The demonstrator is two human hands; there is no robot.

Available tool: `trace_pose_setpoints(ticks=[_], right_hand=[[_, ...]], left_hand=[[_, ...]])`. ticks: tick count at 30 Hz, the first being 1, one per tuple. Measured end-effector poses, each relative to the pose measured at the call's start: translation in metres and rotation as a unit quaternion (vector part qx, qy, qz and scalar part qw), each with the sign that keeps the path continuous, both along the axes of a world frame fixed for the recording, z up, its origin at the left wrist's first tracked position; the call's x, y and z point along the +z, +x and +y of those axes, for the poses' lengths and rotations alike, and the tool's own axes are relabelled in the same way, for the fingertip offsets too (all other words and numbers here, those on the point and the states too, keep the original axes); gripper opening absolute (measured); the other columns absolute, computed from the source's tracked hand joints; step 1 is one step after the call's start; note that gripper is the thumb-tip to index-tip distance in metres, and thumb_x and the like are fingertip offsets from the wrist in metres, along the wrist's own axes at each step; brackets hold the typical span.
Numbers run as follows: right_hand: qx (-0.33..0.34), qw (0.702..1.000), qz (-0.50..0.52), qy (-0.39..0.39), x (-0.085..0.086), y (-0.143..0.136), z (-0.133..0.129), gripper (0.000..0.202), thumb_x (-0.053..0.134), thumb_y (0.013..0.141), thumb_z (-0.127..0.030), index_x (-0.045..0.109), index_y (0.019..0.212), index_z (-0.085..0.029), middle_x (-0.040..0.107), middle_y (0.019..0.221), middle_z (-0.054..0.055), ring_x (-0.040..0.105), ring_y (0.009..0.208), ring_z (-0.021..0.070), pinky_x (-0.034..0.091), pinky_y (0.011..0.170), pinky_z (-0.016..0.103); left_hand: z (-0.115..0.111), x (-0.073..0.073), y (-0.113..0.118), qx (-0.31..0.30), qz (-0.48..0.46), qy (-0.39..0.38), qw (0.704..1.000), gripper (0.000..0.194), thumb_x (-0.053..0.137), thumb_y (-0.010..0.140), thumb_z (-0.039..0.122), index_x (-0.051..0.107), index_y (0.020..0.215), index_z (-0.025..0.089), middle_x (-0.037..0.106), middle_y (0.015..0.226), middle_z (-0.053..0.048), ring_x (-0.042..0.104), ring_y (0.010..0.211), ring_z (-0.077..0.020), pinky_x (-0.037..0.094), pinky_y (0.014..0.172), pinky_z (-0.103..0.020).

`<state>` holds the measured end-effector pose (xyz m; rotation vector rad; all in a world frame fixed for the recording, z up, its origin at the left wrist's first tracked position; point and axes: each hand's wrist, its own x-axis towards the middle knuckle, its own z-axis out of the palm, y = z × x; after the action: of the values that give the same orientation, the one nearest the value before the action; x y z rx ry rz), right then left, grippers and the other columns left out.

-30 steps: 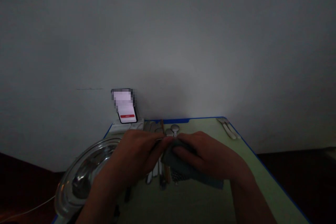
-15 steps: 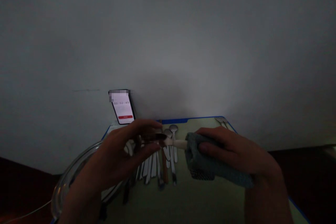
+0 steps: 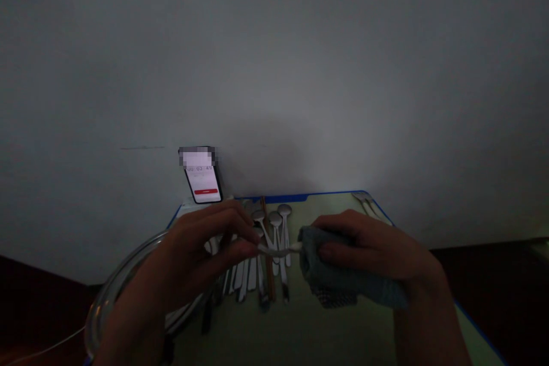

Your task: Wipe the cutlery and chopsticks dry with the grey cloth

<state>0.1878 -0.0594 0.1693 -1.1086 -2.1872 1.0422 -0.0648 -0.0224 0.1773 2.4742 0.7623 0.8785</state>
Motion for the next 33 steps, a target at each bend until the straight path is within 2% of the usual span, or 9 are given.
trace_pose_setpoints(ticks=[4, 8, 13, 18, 23, 28, 33], right_hand=[[-0.011, 0.997, -0.076, 0.031, 0.003, -0.008, -0.002, 0.023, 0.05, 0.086, -0.037, 0.061, 0.09, -0.017, 0.062, 0.072, -0.001, 0.056, 0.064, 0.0102, 0.038, 0.056, 0.02], [-0.003, 0.994, -0.092, 0.053, 0.005, -0.011, -0.008, 0.024, 0.049, 0.086, -0.039, 0.061, 0.091, -0.018, 0.062, 0.072, -0.002, 0.055, 0.064, 0.0092, 0.037, 0.056, 0.02], [-0.03, 0.99, -0.113, 0.074, 0.007, -0.009, -0.011, 0.025, 0.049, 0.086, -0.04, 0.061, 0.09, -0.019, 0.063, 0.074, -0.001, 0.055, 0.066, 0.0104, 0.036, 0.058, 0.021], [-0.03, 0.989, -0.108, 0.096, 0.003, -0.024, -0.008, 0.019, 0.051, 0.085, -0.036, 0.061, 0.088, -0.02, 0.062, 0.072, -0.002, 0.053, 0.062, 0.01, 0.034, 0.058, 0.022], [-0.048, 0.985, -0.117, 0.113, -0.006, -0.044, 0.0, 0.024, 0.045, 0.088, -0.036, 0.058, 0.087, -0.017, 0.063, 0.078, 0.003, 0.054, 0.067, 0.0127, 0.035, 0.061, 0.025], [-0.039, 0.986, -0.118, 0.113, -0.015, -0.047, 0.009, 0.028, 0.042, 0.089, -0.04, 0.058, 0.088, -0.016, 0.063, 0.077, 0.004, 0.055, 0.069, 0.0141, 0.036, 0.062, 0.026], [-0.032, 0.989, -0.12, 0.078, -0.016, -0.042, 0.013, 0.027, 0.044, 0.088, -0.04, 0.059, 0.097, -0.019, 0.065, 0.087, 0.005, 0.058, 0.077, 0.0167, 0.039, 0.066, 0.028]], left_hand=[[-0.002, 0.002, 0.004, 0.029, 0.031, -0.011, 0.999, 0.025, 0.044, 0.087, 0.024, 0.055, 0.065, 0.018, 0.055, 0.058, 0.004, 0.049, 0.052, -0.0086, 0.039, 0.048, -0.018], [-0.005, 0.005, 0.006, -0.02, 0.022, -0.069, 0.997, 0.027, 0.047, 0.086, 0.023, 0.054, 0.06, 0.018, 0.048, 0.051, 0.007, 0.046, 0.047, -0.0061, 0.035, 0.044, -0.015], [-0.005, 0.001, 0.002, -0.036, 0.056, -0.092, 0.994, 0.026, 0.05, 0.086, 0.029, 0.06, 0.066, 0.017, 0.053, 0.053, 0.006, 0.048, 0.049, -0.0069, 0.036, 0.046, -0.015], [-0.002, -0.003, 0.01, 0.01, 0.109, -0.086, 0.99, 0.033, 0.047, 0.086, 0.038, 0.061, 0.066, 0.016, 0.057, 0.056, 0.003, 0.049, 0.05, -0.009, 0.036, 0.047, -0.017], [0.004, -0.006, 0.016, 0.04, 0.132, -0.062, 0.989, 0.034, 0.042, 0.086, 0.036, 0.058, 0.065, 0.016, 0.052, 0.055, 0.004, 0.046, 0.051, -0.0084, 0.033, 0.047, -0.017], [0.012, -0.007, 0.005, 0.048, 0.135, -0.08, 0.987, 0.037, 0.045, 0.085, 0.037, 0.049, 0.055, 0.016, 0.041, 0.049, 0.006, 0.039, 0.046, -0.0067, 0.028, 0.043, -0.016], [0.016, -0.005, -0.017, 0.068, 0.127, -0.124, 0.982, 0.035, 0.048, 0.085, 0.038, 0.057, 0.06, 0.016, 0.048, 0.051, 0.005, 0.044, 0.048, -0.0075, 0.032, 0.046, -0.017]])
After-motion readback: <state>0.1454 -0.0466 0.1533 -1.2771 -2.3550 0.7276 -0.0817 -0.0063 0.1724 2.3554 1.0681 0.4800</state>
